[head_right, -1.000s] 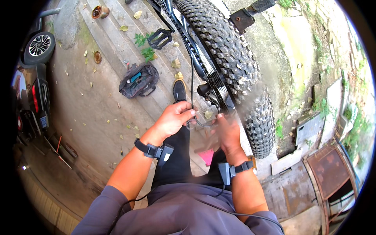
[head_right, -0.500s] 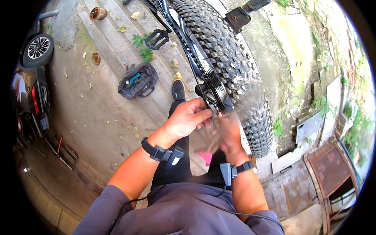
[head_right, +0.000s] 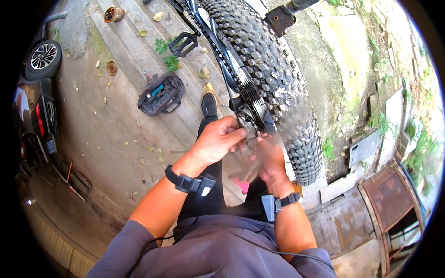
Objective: The person uses pliers to adjust the rear derailleur cable on a bicycle. They then lift the bicycle upright and test the gear shifting by rotating the pedals.
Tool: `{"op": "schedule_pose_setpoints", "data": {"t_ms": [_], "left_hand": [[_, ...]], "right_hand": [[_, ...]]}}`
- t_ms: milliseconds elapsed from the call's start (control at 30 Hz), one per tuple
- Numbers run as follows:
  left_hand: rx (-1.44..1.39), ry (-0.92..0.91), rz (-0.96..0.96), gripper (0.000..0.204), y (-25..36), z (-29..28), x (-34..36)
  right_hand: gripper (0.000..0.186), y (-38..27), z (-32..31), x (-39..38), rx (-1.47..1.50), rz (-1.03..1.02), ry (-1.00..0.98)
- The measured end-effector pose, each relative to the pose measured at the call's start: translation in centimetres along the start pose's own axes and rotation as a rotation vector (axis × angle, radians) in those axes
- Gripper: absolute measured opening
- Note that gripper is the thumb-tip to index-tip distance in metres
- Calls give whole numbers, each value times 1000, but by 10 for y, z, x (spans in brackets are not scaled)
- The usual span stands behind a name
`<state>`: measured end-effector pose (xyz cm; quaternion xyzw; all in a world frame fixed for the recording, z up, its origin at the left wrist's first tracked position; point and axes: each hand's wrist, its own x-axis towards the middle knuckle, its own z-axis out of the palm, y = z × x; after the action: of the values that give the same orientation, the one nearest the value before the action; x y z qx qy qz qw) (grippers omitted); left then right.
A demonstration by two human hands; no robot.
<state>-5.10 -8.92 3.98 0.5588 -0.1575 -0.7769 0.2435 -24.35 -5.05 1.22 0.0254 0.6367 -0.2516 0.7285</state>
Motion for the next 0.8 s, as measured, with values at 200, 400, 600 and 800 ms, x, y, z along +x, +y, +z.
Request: {"op": "schedule_pose_setpoints", "data": {"t_ms": [200, 400, 600, 800], "left_hand": [[504, 174, 61, 20, -33, -50, 7], [893, 221, 76, 23, -24, -53, 43], [676, 302, 81, 21, -52, -44, 74], [327, 209, 50, 22, -69, -39, 90]], "right_hand": [[17, 5, 12, 1, -268, -36, -10], [13, 23, 2, 33, -450, -221, 50], [15, 17, 7, 30, -343, -197, 58], [26, 9, 3, 26, -278, -149, 50]]}}
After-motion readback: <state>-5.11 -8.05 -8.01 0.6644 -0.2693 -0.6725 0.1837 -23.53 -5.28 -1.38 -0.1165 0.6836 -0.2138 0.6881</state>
